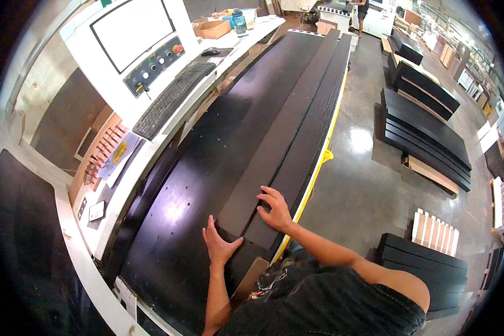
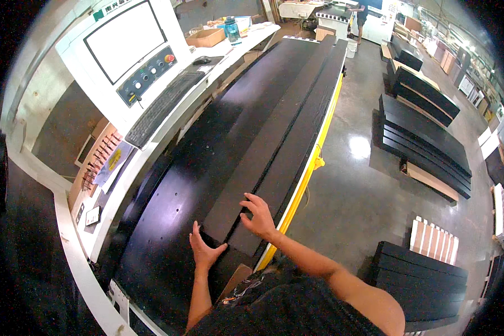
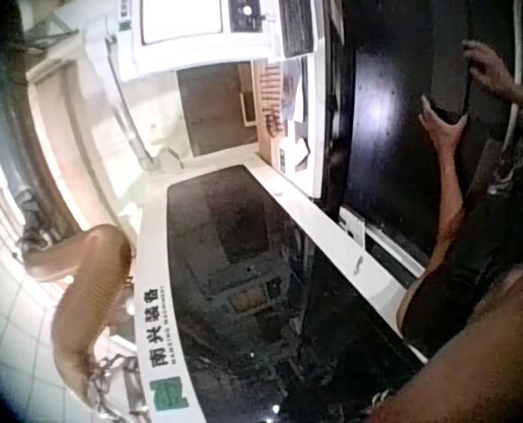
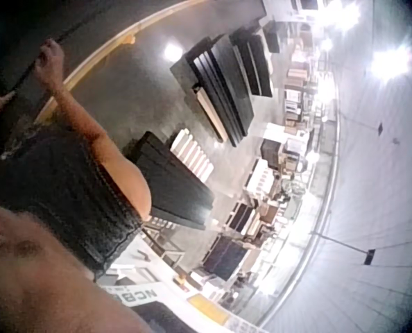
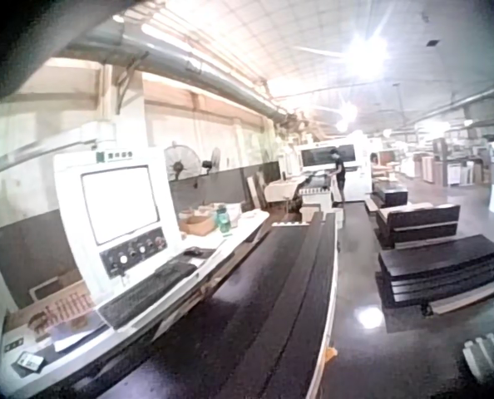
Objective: The person uses a handheld air nozzle to blow dust off black wood boards on a conveyor belt, then lifts the boards one at a time and stacks them onto a pile on the floor.
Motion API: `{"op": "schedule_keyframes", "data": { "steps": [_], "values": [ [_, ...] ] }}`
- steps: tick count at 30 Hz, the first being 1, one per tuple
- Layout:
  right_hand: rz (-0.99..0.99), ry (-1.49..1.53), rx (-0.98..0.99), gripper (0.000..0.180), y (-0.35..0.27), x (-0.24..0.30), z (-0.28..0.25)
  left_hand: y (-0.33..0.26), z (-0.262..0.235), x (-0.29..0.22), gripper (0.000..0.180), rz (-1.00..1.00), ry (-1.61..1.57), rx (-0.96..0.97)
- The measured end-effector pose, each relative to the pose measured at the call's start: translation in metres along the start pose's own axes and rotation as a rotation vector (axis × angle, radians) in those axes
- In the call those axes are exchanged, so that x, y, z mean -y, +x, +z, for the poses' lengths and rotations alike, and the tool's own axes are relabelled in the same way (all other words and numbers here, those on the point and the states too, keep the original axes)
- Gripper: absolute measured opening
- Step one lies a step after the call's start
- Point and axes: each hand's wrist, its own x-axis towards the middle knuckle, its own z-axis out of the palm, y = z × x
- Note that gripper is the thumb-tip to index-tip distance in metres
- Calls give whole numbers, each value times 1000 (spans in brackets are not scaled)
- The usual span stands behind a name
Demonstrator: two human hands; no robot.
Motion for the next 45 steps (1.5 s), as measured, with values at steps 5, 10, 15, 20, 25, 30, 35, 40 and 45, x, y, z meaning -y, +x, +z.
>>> {"op": "schedule_keyframes", "data": {
  "steps": [5,10,15,20,25,30,35,40,45],
  "values": [
    [62,80,-73,38,6,-2,-23,4,7,-3,127,-76,-119,-48],
    [150,116,-276,34,7,-48,-83,17,17,5,121,-85,-214,-126],
    [393,-47,-352,35,-44,-179,-154,48,18,-16,129,-97,-168,-79],
    [1040,-270,-22,48,-159,-298,-248,82,17,-64,129,-120,154,125],
    [1070,-324,-88,47,-242,-327,-323,83,7,-78,136,-224,476,210],
    [910,-399,-280,41,-211,-368,-361,107,6,-103,135,-277,456,284],
    [603,-194,-356,37,-28,-369,-364,112,5,-106,136,-272,457,249],
    [697,299,-239,46,162,-298,-336,105,-18,-117,140,-329,434,232],
    [727,746,-132,100,301,-233,-237,112,-55,-164,135,-364,411,233]
  ]
}}
